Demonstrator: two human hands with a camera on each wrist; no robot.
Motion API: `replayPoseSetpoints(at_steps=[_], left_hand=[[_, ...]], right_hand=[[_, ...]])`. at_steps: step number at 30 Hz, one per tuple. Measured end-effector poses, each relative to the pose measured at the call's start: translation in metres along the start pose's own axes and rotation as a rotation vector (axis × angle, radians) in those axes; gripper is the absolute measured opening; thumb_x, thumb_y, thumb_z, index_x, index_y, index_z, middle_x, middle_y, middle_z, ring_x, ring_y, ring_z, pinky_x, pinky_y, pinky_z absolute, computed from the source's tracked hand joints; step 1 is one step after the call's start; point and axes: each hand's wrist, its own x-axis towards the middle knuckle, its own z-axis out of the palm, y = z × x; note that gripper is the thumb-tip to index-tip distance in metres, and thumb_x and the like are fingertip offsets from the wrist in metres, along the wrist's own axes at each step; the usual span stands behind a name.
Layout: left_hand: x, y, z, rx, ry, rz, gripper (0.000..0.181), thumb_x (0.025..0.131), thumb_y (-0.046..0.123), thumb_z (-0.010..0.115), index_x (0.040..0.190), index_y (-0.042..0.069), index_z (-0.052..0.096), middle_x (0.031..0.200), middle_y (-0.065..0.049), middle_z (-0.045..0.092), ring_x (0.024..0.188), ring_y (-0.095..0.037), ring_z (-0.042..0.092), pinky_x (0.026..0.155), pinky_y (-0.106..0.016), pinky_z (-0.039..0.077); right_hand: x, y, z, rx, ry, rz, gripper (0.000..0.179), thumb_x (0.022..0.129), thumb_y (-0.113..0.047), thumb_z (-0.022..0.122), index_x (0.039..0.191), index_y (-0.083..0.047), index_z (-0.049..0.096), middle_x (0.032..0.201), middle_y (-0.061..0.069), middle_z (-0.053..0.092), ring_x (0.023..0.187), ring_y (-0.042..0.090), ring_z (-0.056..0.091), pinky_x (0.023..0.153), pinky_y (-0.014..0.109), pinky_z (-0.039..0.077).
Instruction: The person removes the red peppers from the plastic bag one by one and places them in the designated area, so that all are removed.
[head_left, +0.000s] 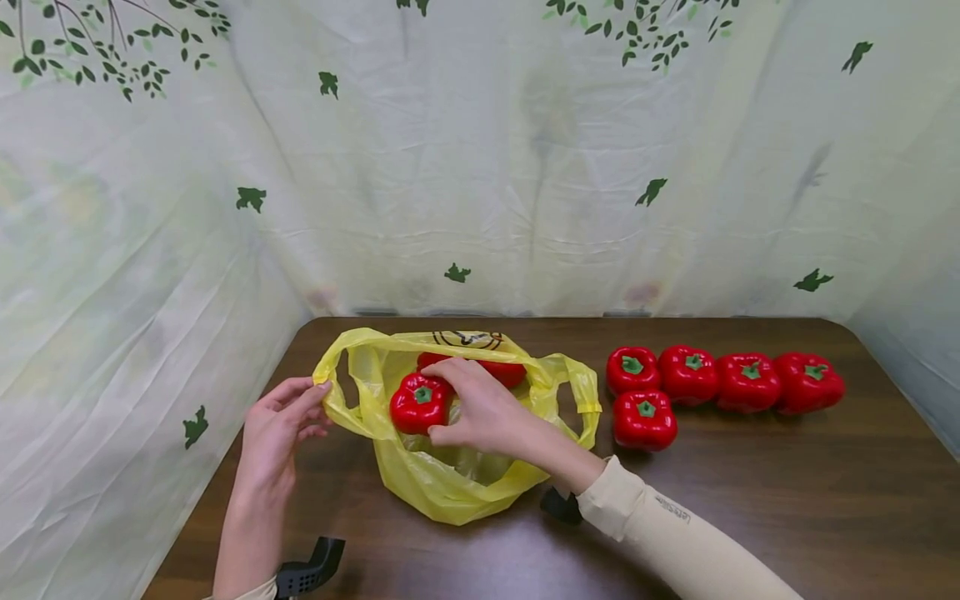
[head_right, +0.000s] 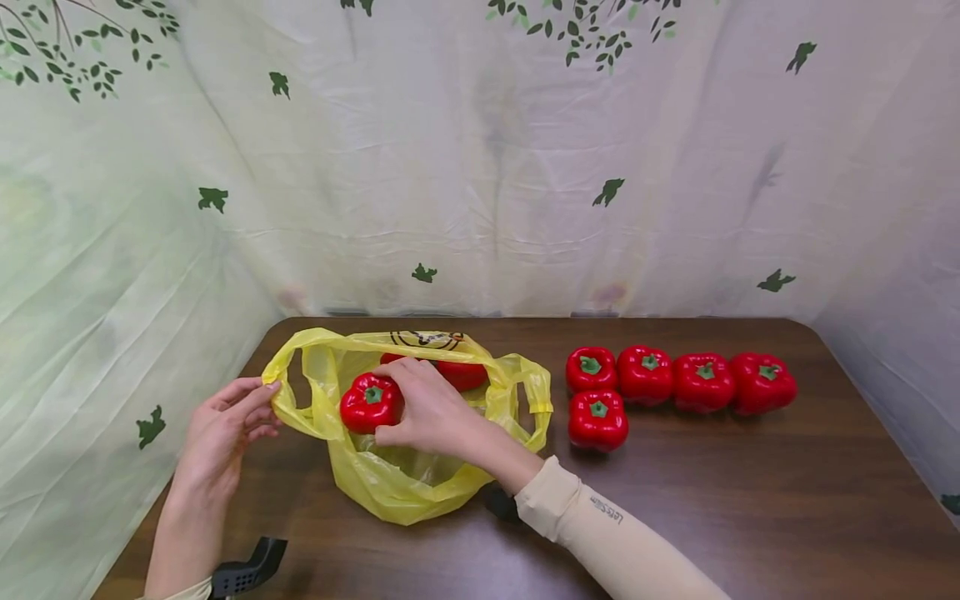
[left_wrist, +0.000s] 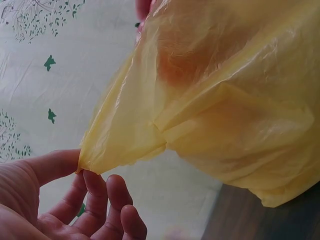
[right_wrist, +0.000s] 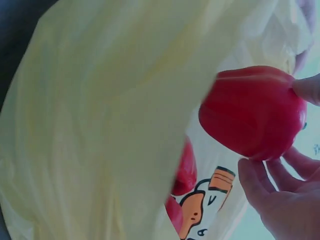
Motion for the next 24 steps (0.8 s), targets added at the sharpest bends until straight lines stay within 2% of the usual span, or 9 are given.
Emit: replayPoseSetpoints(at_steps=[6,16,24], left_hand=[[0.000,0.000,0.000,0.008,0.000,-0.004,0.017,0.087,0.027,0.077,0.093,0.013,0.069,0.076,0.001,0.069,0.063,-0.017,0.064,0.060,-0.027,0.054],[0.001,-0.001,0.000,0.007,-0.006,-0.003,0.016,0.087,0.026,0.077,0.093,0.013,0.069,0.076,0.001,0.069,0.062,-0.016,0.064,0.060,-0.027,0.055],[0.002,-0.002,0.000,0.010,-0.006,-0.001,0.016,0.087,0.026,0.077,0.094,0.013,0.069,0.076,0.001,0.069,0.063,-0.017,0.064,0.061,-0.028,0.055]], right_hand=[[-0.013,-0.001,-0.007,0.091,0.083,-0.009,0.066,0.076,-0.026,0.079,0.135,-0.013,0.052,0.132,-0.002,0.053,0.122,0.014,0.046,0.099,0.034,0.046],[-0.035,-0.001,-0.017,0.206,0.204,-0.017,0.063,0.075,-0.020,0.078,0.133,-0.018,0.054,0.132,-0.009,0.050,0.120,0.010,0.045,0.094,0.036,0.048],[-0.051,0.001,-0.027,0.226,0.274,-0.025,0.063,0.075,-0.018,0.078,0.133,-0.021,0.054,0.130,-0.014,0.050,0.116,0.005,0.048,0.092,0.033,0.050]])
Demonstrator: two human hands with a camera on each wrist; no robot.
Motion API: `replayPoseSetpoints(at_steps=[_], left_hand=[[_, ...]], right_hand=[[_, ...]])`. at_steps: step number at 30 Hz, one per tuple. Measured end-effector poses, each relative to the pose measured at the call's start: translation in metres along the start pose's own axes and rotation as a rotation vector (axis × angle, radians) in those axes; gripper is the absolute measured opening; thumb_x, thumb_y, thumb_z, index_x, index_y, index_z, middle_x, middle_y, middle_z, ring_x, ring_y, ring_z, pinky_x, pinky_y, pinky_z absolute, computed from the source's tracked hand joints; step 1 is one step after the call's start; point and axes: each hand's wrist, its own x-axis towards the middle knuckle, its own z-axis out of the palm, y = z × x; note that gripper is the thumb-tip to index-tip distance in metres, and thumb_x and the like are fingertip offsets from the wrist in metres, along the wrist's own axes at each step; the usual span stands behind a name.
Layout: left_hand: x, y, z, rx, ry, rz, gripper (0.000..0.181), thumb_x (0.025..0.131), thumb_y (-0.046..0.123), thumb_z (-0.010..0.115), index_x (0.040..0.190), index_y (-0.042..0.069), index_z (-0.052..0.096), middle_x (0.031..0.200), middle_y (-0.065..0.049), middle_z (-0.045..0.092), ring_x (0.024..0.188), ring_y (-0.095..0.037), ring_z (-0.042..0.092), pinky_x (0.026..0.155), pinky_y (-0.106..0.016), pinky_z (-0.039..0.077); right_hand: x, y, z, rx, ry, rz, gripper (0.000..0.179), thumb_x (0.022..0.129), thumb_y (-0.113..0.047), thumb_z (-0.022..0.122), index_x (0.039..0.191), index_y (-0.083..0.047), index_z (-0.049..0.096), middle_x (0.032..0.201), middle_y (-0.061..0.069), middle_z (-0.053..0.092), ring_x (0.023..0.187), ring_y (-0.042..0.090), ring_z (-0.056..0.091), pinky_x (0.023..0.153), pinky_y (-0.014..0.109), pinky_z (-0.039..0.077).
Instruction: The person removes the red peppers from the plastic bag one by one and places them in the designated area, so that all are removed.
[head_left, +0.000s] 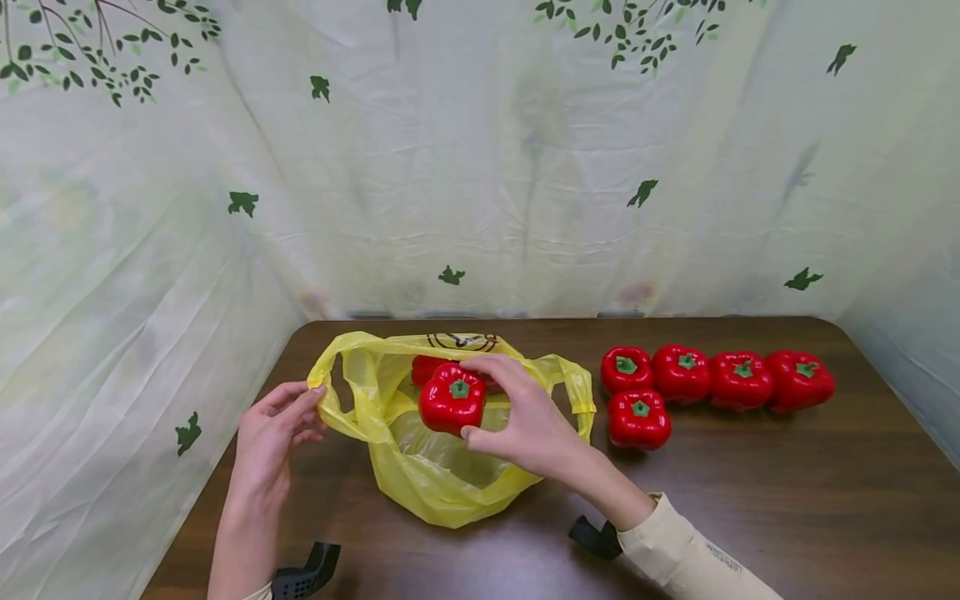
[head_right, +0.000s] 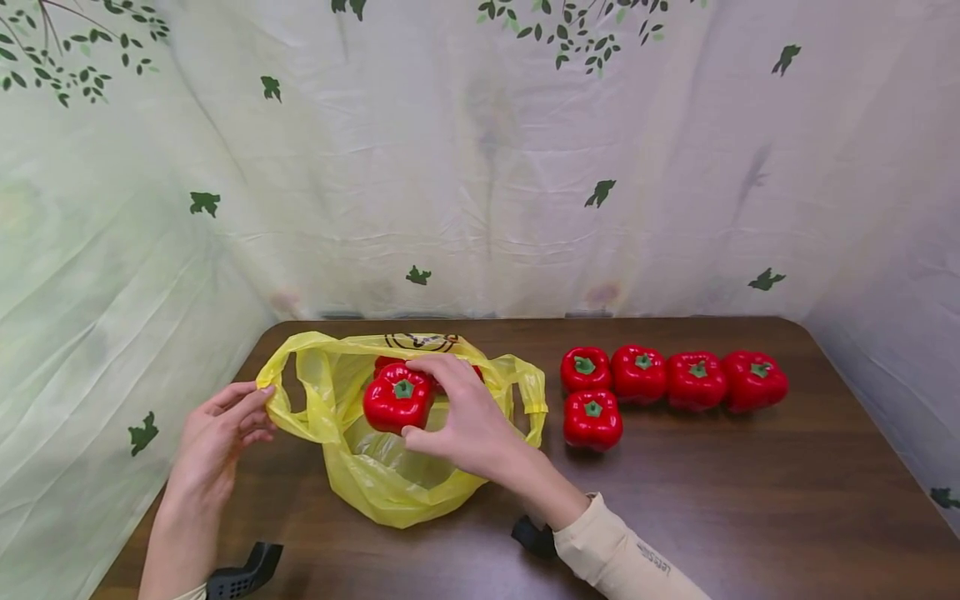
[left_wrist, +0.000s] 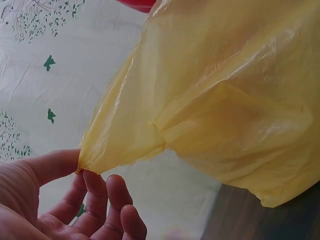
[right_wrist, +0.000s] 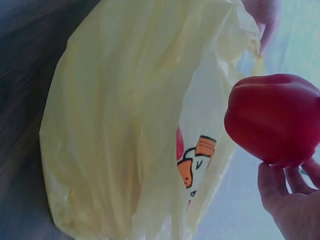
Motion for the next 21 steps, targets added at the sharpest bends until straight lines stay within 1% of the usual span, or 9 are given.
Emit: replayPoseSetpoints(at_steps=[5,7,10,14,17,21], left_hand=[[-0.001,0.000,0.000,-0.007,-0.002,0.005,0.015,0.087,0.025,0.077,0.093,0.013,0.069,0.075,0.001,0.068,0.062,-0.017,0.064,0.060,-0.027,0.054],[-0.001,0.000,-0.001,-0.007,0.000,0.006,0.015,0.087,0.025,0.077,0.093,0.013,0.069,0.075,0.001,0.068,0.062,-0.017,0.064,0.060,-0.027,0.054],[-0.001,0.001,-0.001,-0.007,-0.003,0.004,0.015,0.087,0.025,0.077,0.092,0.013,0.070,0.075,0.001,0.069,0.062,-0.017,0.064,0.060,-0.027,0.055],[-0.002,0.001,-0.001,-0.004,-0.003,0.002,0.016,0.087,0.026,0.077,0.093,0.013,0.069,0.075,0.001,0.069,0.063,-0.017,0.064,0.061,-0.027,0.055],[-0.001,0.001,0.000,-0.002,-0.001,0.001,0.016,0.087,0.026,0.077,0.093,0.013,0.069,0.075,0.001,0.069,0.063,-0.017,0.064,0.060,-0.027,0.054],[-0.001,0.001,0.000,0.003,-0.002,0.000,0.016,0.087,0.026,0.077,0.093,0.013,0.069,0.075,0.001,0.069,0.063,-0.018,0.064,0.060,-0.027,0.054]], right_hand=[[-0.009,0.001,-0.010,-0.024,0.018,-0.015,0.065,0.075,-0.019,0.077,0.134,-0.022,0.053,0.132,-0.013,0.050,0.120,0.007,0.046,0.092,0.038,0.050],[-0.013,0.001,-0.013,-0.033,0.018,-0.016,0.064,0.075,-0.019,0.077,0.135,-0.022,0.053,0.133,-0.013,0.050,0.120,0.008,0.046,0.092,0.039,0.050],[-0.019,0.000,-0.019,-0.038,0.023,-0.008,0.066,0.075,-0.017,0.078,0.135,-0.022,0.053,0.133,-0.013,0.050,0.118,0.008,0.048,0.091,0.036,0.050],[-0.027,-0.001,-0.027,-0.047,0.045,0.000,0.069,0.073,-0.015,0.079,0.137,-0.023,0.052,0.132,-0.012,0.051,0.117,0.009,0.049,0.093,0.038,0.049],[-0.033,0.001,-0.033,-0.054,0.052,-0.004,0.069,0.074,-0.014,0.079,0.137,-0.023,0.052,0.133,-0.009,0.050,0.120,0.011,0.047,0.094,0.043,0.048],[-0.042,0.003,-0.038,-0.067,0.054,0.000,0.068,0.074,-0.014,0.079,0.137,-0.022,0.052,0.136,-0.008,0.049,0.125,0.013,0.045,0.093,0.043,0.050]])
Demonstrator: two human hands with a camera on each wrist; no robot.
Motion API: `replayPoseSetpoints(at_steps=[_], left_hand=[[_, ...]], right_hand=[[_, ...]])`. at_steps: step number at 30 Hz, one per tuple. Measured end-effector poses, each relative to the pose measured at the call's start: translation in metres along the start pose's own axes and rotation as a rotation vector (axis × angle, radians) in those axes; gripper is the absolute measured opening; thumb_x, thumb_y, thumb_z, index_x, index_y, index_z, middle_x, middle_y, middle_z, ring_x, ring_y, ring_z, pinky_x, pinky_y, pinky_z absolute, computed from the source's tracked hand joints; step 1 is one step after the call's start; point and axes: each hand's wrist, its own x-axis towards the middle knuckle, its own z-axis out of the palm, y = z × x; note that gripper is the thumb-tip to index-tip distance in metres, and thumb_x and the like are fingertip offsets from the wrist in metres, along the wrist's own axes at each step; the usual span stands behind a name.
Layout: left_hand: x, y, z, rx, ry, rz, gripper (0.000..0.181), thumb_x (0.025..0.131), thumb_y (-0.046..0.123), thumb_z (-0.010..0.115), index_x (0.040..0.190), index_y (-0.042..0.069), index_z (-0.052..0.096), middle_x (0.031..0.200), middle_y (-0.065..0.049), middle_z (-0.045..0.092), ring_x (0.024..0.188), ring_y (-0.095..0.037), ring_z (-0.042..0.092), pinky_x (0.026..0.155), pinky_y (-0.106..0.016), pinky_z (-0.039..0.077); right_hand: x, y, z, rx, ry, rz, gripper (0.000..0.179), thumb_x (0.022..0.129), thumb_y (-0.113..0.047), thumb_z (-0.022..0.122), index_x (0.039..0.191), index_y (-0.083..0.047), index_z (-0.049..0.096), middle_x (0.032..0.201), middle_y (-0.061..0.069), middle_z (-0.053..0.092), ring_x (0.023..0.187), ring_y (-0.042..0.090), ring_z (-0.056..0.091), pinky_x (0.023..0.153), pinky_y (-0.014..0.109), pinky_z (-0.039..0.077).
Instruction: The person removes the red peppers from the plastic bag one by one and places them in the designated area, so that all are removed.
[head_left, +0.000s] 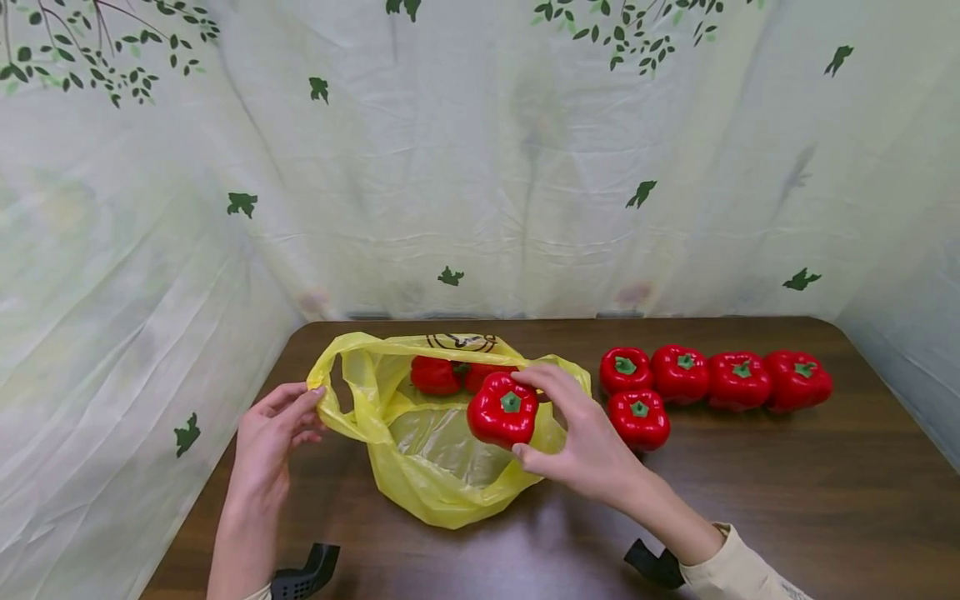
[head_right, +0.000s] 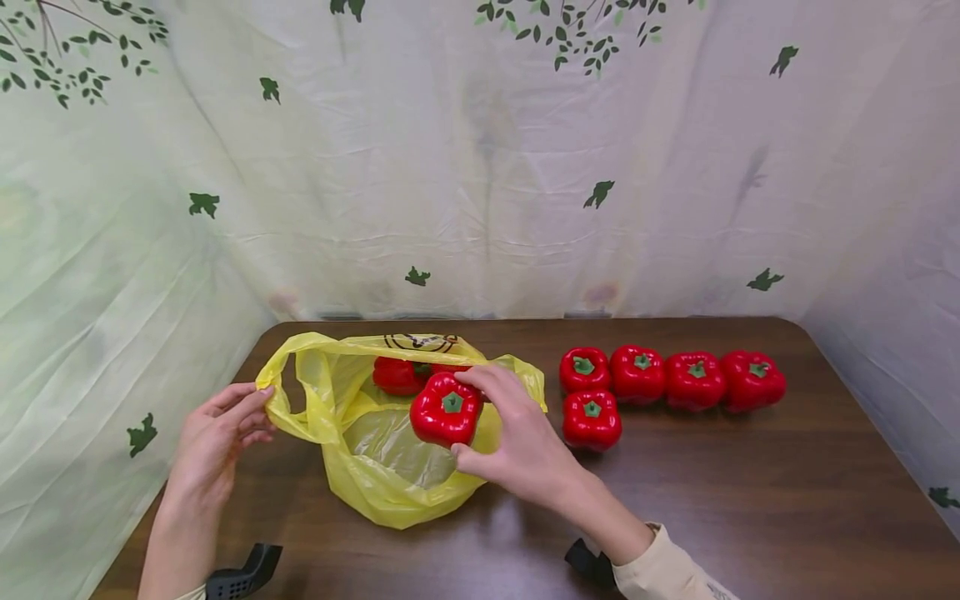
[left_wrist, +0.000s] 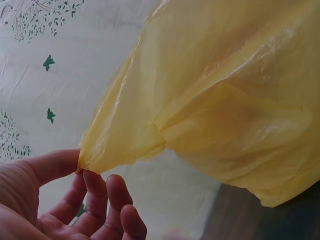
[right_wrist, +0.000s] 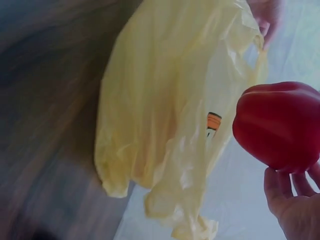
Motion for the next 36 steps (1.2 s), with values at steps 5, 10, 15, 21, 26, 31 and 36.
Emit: replayPoseSetpoints(at_steps=[5,10,15,21,26,31,36], left_hand=[[0.000,0.000,0.001,0.007,0.011,-0.004,0.016,0.087,0.026,0.077,0.093,0.013,0.069,0.075,0.002,0.069,0.063,-0.018,0.064,0.061,-0.028,0.054],[0.000,0.000,0.002,0.012,0.025,-0.018,0.017,0.087,0.027,0.077,0.093,0.013,0.069,0.076,0.002,0.069,0.064,-0.017,0.064,0.061,-0.028,0.054],[0.000,0.000,0.002,0.010,0.021,-0.016,0.017,0.087,0.027,0.077,0.093,0.013,0.069,0.076,0.002,0.069,0.063,-0.018,0.065,0.061,-0.027,0.054],[0.000,0.000,0.003,0.008,0.021,-0.018,0.017,0.087,0.027,0.077,0.094,0.013,0.069,0.076,0.001,0.069,0.063,-0.018,0.065,0.061,-0.027,0.055],[0.000,0.000,0.004,0.008,0.028,-0.027,0.018,0.087,0.027,0.077,0.094,0.013,0.069,0.076,0.001,0.069,0.063,-0.017,0.064,0.062,-0.028,0.055],[0.001,0.000,0.004,0.007,0.031,-0.030,0.019,0.087,0.027,0.078,0.094,0.013,0.069,0.076,0.001,0.069,0.063,-0.017,0.065,0.061,-0.028,0.054],[0.001,0.000,0.004,0.010,0.035,-0.034,0.018,0.087,0.027,0.077,0.094,0.013,0.069,0.076,0.001,0.069,0.064,-0.018,0.065,0.062,-0.028,0.054]], right_hand=[[-0.009,0.002,-0.009,-0.042,0.034,-0.018,0.072,0.072,-0.012,0.081,0.137,-0.021,0.052,0.137,-0.006,0.049,0.129,0.015,0.043,0.097,0.041,0.048],[-0.016,0.002,-0.020,-0.046,0.053,-0.004,0.076,0.072,-0.011,0.083,0.138,-0.025,0.050,0.137,-0.009,0.049,0.124,0.012,0.047,0.093,0.044,0.050],[-0.025,0.003,-0.036,-0.067,0.089,0.015,0.077,0.072,-0.008,0.084,0.139,-0.025,0.050,0.137,-0.008,0.049,0.122,0.011,0.048,0.094,0.040,0.050],[-0.036,0.004,-0.056,-0.133,0.144,0.037,0.077,0.071,-0.007,0.086,0.138,-0.023,0.052,0.136,-0.007,0.051,0.122,0.012,0.048,0.094,0.030,0.049],[-0.044,0.005,-0.073,-0.155,0.165,0.086,0.079,0.071,-0.005,0.086,0.140,-0.025,0.051,0.136,-0.007,0.050,0.122,0.013,0.047,0.088,0.028,0.052],[-0.053,0.010,-0.089,-0.098,0.180,0.113,0.080,0.072,0.004,0.084,0.140,-0.022,0.050,0.136,-0.005,0.048,0.118,0.013,0.049,0.094,0.016,0.045],[-0.063,0.014,-0.106,-0.116,0.198,0.118,0.083,0.069,0.009,0.084,0.140,-0.019,0.051,0.137,-0.003,0.049,0.117,0.011,0.050,0.096,0.013,0.041]])
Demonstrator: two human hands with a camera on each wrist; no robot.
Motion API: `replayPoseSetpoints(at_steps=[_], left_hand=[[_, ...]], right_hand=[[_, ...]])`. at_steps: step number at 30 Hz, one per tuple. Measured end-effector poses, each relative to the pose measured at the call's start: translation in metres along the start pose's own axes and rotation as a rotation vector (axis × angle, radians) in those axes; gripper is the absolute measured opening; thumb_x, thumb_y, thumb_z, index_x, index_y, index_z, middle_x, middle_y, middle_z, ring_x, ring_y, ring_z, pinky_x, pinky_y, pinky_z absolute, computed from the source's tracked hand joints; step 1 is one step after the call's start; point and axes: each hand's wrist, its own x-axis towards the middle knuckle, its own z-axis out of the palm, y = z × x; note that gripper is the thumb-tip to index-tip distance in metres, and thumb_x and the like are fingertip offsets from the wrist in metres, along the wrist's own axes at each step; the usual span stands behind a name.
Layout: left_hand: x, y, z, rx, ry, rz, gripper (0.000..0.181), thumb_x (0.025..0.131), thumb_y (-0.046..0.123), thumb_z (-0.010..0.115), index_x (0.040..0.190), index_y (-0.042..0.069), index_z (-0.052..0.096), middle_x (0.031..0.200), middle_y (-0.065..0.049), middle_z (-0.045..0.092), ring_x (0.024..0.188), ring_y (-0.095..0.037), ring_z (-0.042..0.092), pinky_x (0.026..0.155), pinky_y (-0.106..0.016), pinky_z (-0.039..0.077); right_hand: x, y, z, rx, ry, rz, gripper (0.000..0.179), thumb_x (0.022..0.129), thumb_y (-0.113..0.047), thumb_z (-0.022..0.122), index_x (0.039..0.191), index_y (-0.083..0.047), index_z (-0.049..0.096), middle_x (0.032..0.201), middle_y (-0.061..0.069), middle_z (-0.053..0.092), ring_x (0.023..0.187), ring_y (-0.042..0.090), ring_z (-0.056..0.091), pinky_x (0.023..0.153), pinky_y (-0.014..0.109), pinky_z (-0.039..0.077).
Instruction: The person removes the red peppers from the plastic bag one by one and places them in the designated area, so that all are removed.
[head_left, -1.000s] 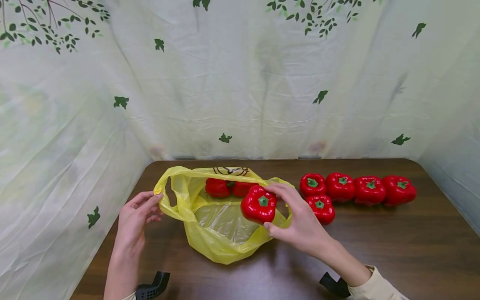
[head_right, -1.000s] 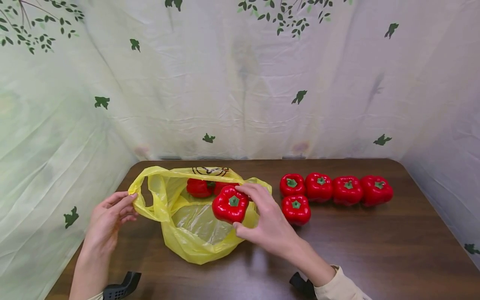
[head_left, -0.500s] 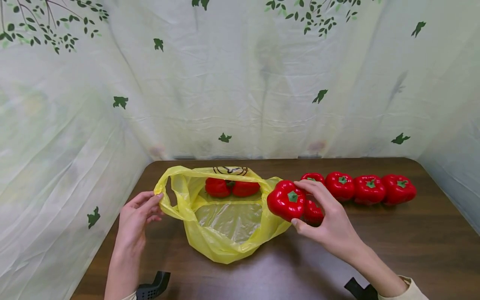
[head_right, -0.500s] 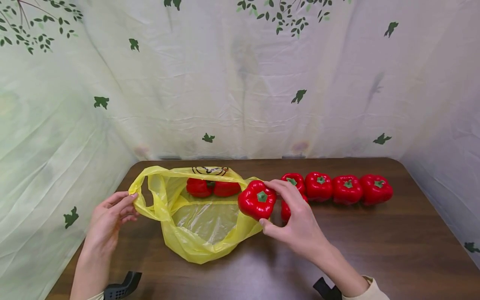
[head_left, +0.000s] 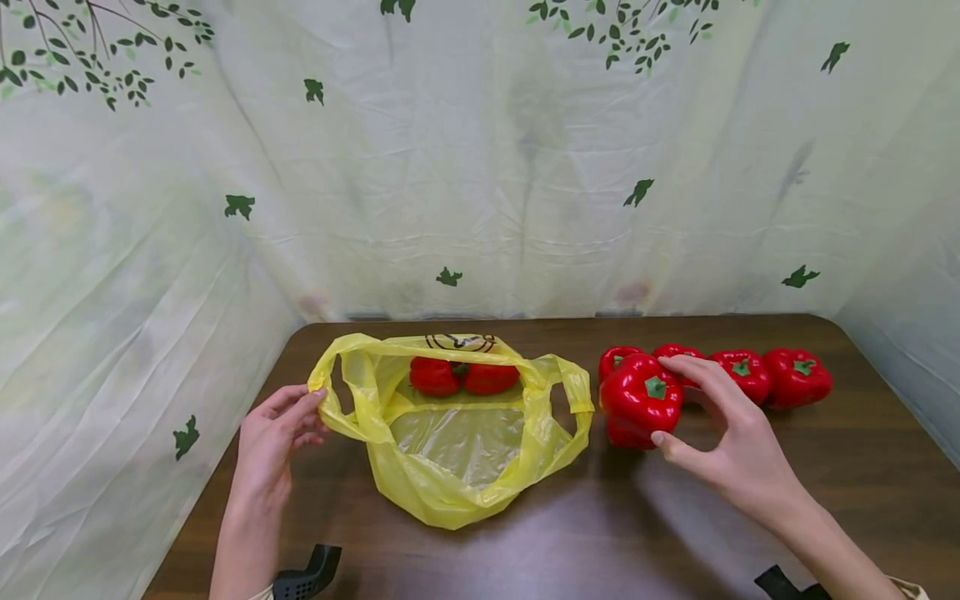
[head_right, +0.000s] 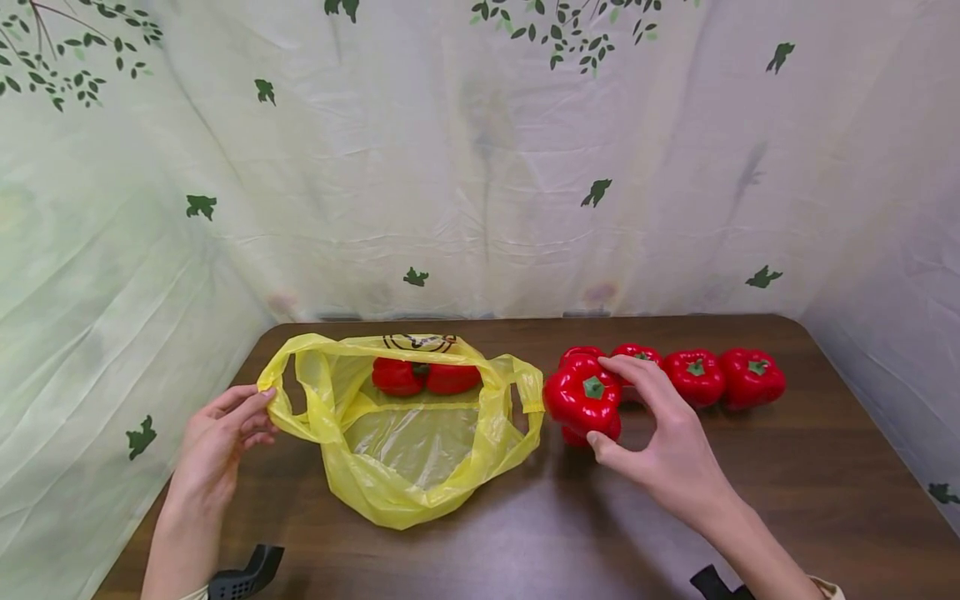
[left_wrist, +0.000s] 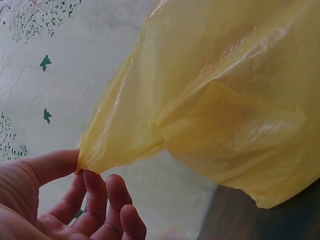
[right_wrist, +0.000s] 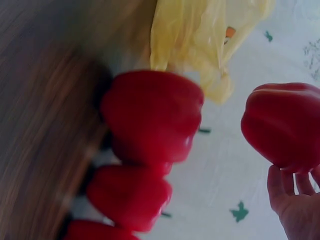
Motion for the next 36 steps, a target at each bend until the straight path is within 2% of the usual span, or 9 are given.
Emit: replayPoseSetpoints(at_steps=[6,10,17,27,33,36], left_hand=[[0.000,0.000,0.000,0.003,0.000,0.000,0.018,0.087,0.027,0.077,0.094,0.013,0.069,0.077,0.001,0.069,0.065,-0.018,0.065,0.063,-0.029,0.055],[0.000,0.000,0.000,0.002,-0.001,-0.002,0.017,0.087,0.027,0.077,0.093,0.013,0.069,0.077,0.001,0.069,0.065,-0.018,0.065,0.063,-0.028,0.055],[0.000,-0.001,0.001,-0.001,-0.007,-0.001,0.016,0.087,0.027,0.077,0.093,0.013,0.069,0.076,0.001,0.069,0.063,-0.017,0.064,0.061,-0.028,0.054],[0.001,-0.002,0.000,0.003,0.000,-0.008,0.017,0.087,0.027,0.077,0.093,0.014,0.069,0.076,0.001,0.069,0.063,-0.016,0.064,0.063,-0.029,0.055],[0.002,-0.003,0.000,0.008,-0.002,-0.007,0.018,0.087,0.028,0.077,0.094,0.013,0.069,0.077,0.001,0.069,0.064,-0.017,0.064,0.063,-0.029,0.055],[0.002,-0.003,0.000,0.007,-0.005,-0.006,0.018,0.087,0.028,0.077,0.094,0.013,0.069,0.077,0.001,0.069,0.063,-0.016,0.064,0.063,-0.029,0.055]], right_hand=[[-0.005,0.010,-0.021,-0.020,0.009,-0.028,0.088,0.064,0.014,0.083,0.141,-0.012,0.051,0.133,0.004,0.050,0.118,0.014,0.048,0.091,0.011,0.043],[-0.009,0.019,-0.035,-0.066,-0.005,-0.019,0.088,0.063,0.013,0.084,0.141,-0.012,0.051,0.132,0.003,0.051,0.115,0.013,0.048,0.087,0.009,0.044],[-0.018,0.036,-0.054,-0.135,-0.051,0.042,0.081,0.069,0.009,0.082,0.140,-0.015,0.052,0.137,0.000,0.050,0.118,0.004,0.048,0.091,0.007,0.039],[-0.028,0.059,-0.058,-0.239,-0.116,0.129,0.074,0.076,-0.008,0.084,0.141,-0.027,0.053,0.139,-0.010,0.048,0.108,-0.004,0.051,0.085,0.006,0.031],[-0.030,0.079,-0.056,-0.205,-0.179,0.116,0.072,0.078,-0.008,0.084,0.141,-0.021,0.052,0.137,0.000,0.051,0.112,-0.010,0.047,0.087,0.005,0.038],[-0.032,0.086,-0.055,-0.195,-0.193,0.137,0.070,0.078,-0.008,0.083,0.140,-0.021,0.052,0.135,0.000,0.051,0.111,-0.010,0.047,0.086,0.007,0.041]])
